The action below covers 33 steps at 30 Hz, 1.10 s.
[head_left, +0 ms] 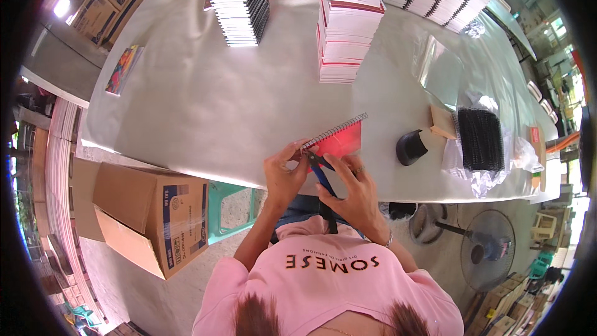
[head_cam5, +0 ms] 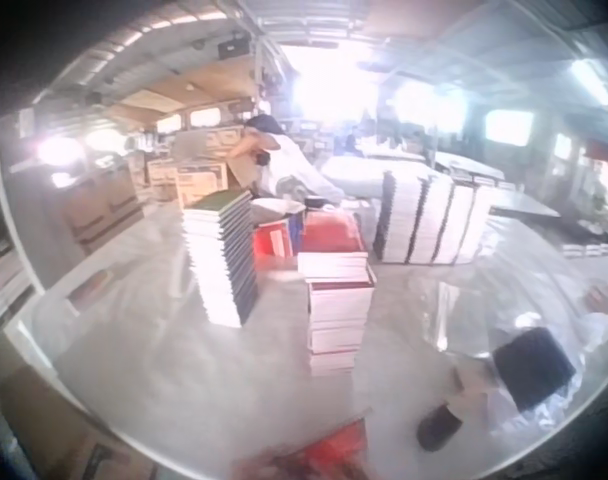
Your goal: The person inserts a metal spiral coil into the pre-punched holes of a red notebook cover and its pages by hand, and then uses a pair of pliers to cut and crimp the end of the coil.
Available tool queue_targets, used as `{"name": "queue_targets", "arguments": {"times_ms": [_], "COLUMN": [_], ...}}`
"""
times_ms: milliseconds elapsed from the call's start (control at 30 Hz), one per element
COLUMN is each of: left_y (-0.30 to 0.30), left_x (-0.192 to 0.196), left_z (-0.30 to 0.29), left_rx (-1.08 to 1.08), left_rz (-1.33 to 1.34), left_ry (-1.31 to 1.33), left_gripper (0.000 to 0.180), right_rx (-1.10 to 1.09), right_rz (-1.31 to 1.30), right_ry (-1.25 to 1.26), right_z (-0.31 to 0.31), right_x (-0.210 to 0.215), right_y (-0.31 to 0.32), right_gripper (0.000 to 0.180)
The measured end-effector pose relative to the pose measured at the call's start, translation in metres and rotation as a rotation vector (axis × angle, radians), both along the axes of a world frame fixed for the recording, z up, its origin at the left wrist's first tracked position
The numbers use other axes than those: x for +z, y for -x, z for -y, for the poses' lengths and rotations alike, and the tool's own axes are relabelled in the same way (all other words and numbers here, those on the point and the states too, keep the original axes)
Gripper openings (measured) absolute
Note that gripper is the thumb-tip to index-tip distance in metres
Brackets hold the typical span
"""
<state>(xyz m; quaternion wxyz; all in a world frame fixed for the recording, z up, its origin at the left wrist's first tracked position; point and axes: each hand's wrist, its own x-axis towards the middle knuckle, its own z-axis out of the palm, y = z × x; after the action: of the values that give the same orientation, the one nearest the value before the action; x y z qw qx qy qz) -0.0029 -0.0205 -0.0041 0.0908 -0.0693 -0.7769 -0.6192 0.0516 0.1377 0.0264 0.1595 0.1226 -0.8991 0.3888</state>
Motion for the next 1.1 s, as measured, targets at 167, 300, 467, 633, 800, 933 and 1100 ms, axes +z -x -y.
{"name": "queue_targets", "arguments": {"times_ms": [167, 300, 467, 633, 800, 933, 1100], "left_y": [-0.003, -0.009, 0.002, 0.046, 0.088, 0.101, 0.096], "left_x": [0.005, 0.007, 0.012, 0.009, -0.015, -0.043, -0.033], "left_z": [-0.001, 0.000, 0.013, 0.080, 0.141, 0.182, 0.186], "left_rx": [0.068, 0.124, 0.284, 0.536, 0.693, 0.823, 0.847], "left_rz": [-0.095, -0.099, -0.010, -0.051, -0.113, -0.127, -0.188], "left_ry": [0.165, 0.241, 0.121, -0.083, -0.289, 0.115, 0.374], "left_gripper": [0.030, 0.025, 0.019, 0.023, 0.029, 0.031, 0.027], "right_rx": [0.206, 0.277, 0.115, -0.329, -0.320, -0.320, -0.329], "right_rz": [0.800, 0.980, 0.501, 0.155, 0.076, 0.057, 0.062], "right_ry": [0.920, 1.111, 0.420, -0.164, -0.255, -0.253, -0.258], "right_z": [-0.009, -0.017, -0.026, -0.052, -0.061, -0.061, -0.063], "right_x": [0.010, 0.009, -0.002, -0.025, -0.042, -0.041, -0.043], "right_y": [0.000, 0.001, 0.009, 0.016, 0.017, 0.016, 0.017], "right_gripper": [0.049, 0.046, 0.041, 0.052, 0.059, 0.060, 0.059]}}
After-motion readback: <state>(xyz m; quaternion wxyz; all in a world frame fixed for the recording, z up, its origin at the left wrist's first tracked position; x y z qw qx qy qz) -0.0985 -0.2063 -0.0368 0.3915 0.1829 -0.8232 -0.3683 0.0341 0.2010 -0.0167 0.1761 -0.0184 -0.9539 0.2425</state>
